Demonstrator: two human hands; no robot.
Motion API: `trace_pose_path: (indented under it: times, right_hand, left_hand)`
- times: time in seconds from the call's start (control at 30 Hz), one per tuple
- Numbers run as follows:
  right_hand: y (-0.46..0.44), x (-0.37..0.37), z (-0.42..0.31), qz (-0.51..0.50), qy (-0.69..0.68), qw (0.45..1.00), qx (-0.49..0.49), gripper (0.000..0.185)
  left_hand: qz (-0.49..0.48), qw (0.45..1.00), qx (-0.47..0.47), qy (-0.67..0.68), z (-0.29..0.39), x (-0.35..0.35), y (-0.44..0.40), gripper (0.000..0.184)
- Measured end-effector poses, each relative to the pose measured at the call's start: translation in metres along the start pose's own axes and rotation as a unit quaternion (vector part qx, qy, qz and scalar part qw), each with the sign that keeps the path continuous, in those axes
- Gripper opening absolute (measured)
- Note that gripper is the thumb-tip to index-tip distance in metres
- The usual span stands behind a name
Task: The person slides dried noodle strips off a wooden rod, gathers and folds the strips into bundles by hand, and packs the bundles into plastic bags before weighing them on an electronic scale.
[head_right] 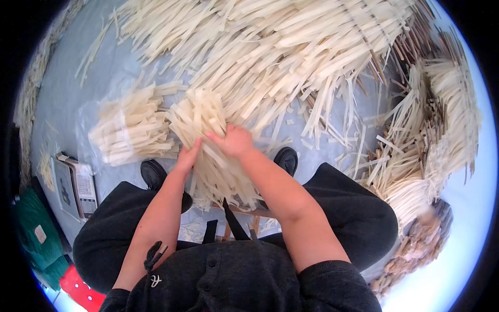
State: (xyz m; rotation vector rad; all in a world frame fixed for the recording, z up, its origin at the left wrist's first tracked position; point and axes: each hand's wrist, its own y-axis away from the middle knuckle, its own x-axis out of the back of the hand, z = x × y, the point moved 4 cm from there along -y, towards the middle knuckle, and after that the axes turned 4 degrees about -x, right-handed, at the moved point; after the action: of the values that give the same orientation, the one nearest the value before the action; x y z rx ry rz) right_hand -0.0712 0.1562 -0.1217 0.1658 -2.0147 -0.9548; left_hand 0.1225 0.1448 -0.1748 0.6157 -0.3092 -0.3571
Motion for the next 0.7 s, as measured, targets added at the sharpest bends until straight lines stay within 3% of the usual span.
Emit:
trace_pose_path:
  times: [0.03, 0.13, 0.23, 0.33, 0.43, 0.57, 0.6, 0.7]
  right_hand:
    - [0.002, 0.003, -0.004, 0.003, -0.005, 1.000, 0.000, 0.098]
    - [0.005, 0.000, -0.008, -0.034, 0.032, 0.999, 0.019, 0.102]
    - [0.006, -0.012, -0.006, 0.019, 0.012, 0.999, 0.036, 0.108]
    - [0.024, -0.032, -0.019, 0.011, -0.052, 0.998, 0.027, 0.113]
    - [0.047, -0.048, -0.034, -0.014, -0.072, 0.997, 0.010, 0.116]
    - [0.040, -0.053, -0.024, -0.026, -0.204, 0.978, 0.034, 0.121]
    - [0.036, -0.050, -0.019, -0.050, -0.266, 0.962, 0.028, 0.123]
    - [0.041, -0.023, -0.025, -0.101, -0.286, 0.951, 0.054, 0.117]
  left_hand:
    - [-0.025, 0.993, 0.035, 0.106, -0.002, 0.000, 0.004, 0.069]
    - [-0.034, 0.986, 0.068, 0.151, -0.010, 0.004, 0.010, 0.068]
    - [0.004, 0.988, 0.042, 0.145, -0.019, -0.001, 0.014, 0.069]
    - [-0.023, 0.963, 0.118, 0.242, -0.040, 0.000, 0.013, 0.068]
    - [-0.099, 0.945, 0.113, 0.290, -0.026, 0.007, 0.031, 0.073]
    - [-0.109, 0.939, 0.126, 0.302, -0.061, 0.015, 0.015, 0.082]
    - [-0.106, 0.940, 0.125, 0.300, -0.053, 0.015, 0.020, 0.082]
    - [-0.069, 0.942, 0.139, 0.296, 0.003, 0.011, 0.036, 0.070]
